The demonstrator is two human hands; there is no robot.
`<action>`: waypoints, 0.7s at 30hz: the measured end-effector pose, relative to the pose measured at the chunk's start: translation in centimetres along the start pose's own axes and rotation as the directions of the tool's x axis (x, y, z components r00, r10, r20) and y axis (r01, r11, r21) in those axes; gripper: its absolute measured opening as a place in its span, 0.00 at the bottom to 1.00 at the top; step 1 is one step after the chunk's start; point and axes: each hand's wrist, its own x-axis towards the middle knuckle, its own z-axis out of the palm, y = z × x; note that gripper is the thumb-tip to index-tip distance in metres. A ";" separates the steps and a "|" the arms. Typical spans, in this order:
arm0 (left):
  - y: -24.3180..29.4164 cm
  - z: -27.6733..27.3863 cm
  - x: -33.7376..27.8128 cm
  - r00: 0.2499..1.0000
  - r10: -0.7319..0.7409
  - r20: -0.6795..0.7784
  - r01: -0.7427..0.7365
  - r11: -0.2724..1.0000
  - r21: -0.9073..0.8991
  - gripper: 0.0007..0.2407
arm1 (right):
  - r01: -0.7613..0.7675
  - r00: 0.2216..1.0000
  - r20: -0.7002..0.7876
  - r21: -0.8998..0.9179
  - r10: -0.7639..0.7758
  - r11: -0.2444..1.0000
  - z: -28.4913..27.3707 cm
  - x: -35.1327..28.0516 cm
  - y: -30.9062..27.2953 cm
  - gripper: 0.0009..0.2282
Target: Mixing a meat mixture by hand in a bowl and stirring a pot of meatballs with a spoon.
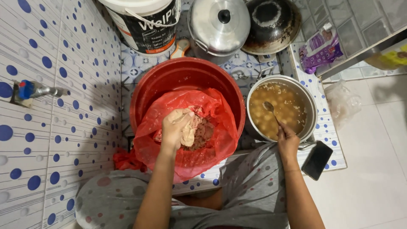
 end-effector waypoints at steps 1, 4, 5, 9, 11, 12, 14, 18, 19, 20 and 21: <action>0.3 0.2 -0.3 1.000 -0.002 0.000 0.002 1.000 0.001 0.11 | -0.002 1.000 0.001 -0.001 0.002 1.000 -0.1 -0.1 -0.1 0.11; 0.5 0.5 -0.7 0.998 0.028 -0.059 -0.027 0.999 0.020 0.12 | 0.009 1.000 0.003 -0.006 -0.009 1.000 -0.3 -0.2 -0.4 0.11; 0.1 0.4 -0.5 0.997 0.056 -0.053 -0.053 0.997 0.055 0.13 | -0.002 1.000 0.007 0.002 0.002 1.000 -0.2 -0.2 -0.5 0.10; -2.3 -0.3 0.4 0.984 0.154 -0.090 -0.131 0.968 0.216 0.13 | -0.020 1.000 0.012 0.031 0.020 0.999 -0.3 -0.3 -0.7 0.09; 0.1 0.7 -1.3 0.979 0.178 -0.095 -0.147 0.951 0.271 0.13 | -0.014 1.000 0.010 0.030 0.014 0.999 -0.3 -0.3 -0.6 0.09; 1.3 1.2 -2.2 0.974 0.203 -0.095 -0.163 0.932 0.324 0.13 | -0.008 1.000 0.005 0.028 0.007 1.000 -0.4 -0.3 -0.6 0.10; 1.7 1.2 -2.4 0.981 0.191 -0.022 -0.174 0.932 0.318 0.13 | -0.010 1.000 0.007 0.030 0.010 0.999 -0.5 -0.5 -1.0 0.09; 2.1 0.0 -2.5 0.969 0.194 0.155 -0.236 0.911 0.337 0.09 | -0.020 0.999 0.028 0.018 0.019 1.000 -1.0 -0.5 -2.0 0.10; 2.1 0.2 -2.4 0.969 0.195 0.153 -0.237 0.911 0.337 0.09 | -0.018 0.999 0.029 0.019 0.017 1.000 -0.9 -0.5 -1.8 0.10; 2.2 0.3 -2.4 0.964 0.211 0.159 -0.249 0.928 0.277 0.13 | -0.022 0.999 0.029 0.012 0.022 1.000 -0.8 -0.4 -1.6 0.10; 2.2 0.4 -2.3 0.960 0.227 0.164 -0.260 0.941 0.217 0.22 | -0.027 0.999 0.030 0.004 0.027 1.000 -0.7 -0.3 -1.4 0.10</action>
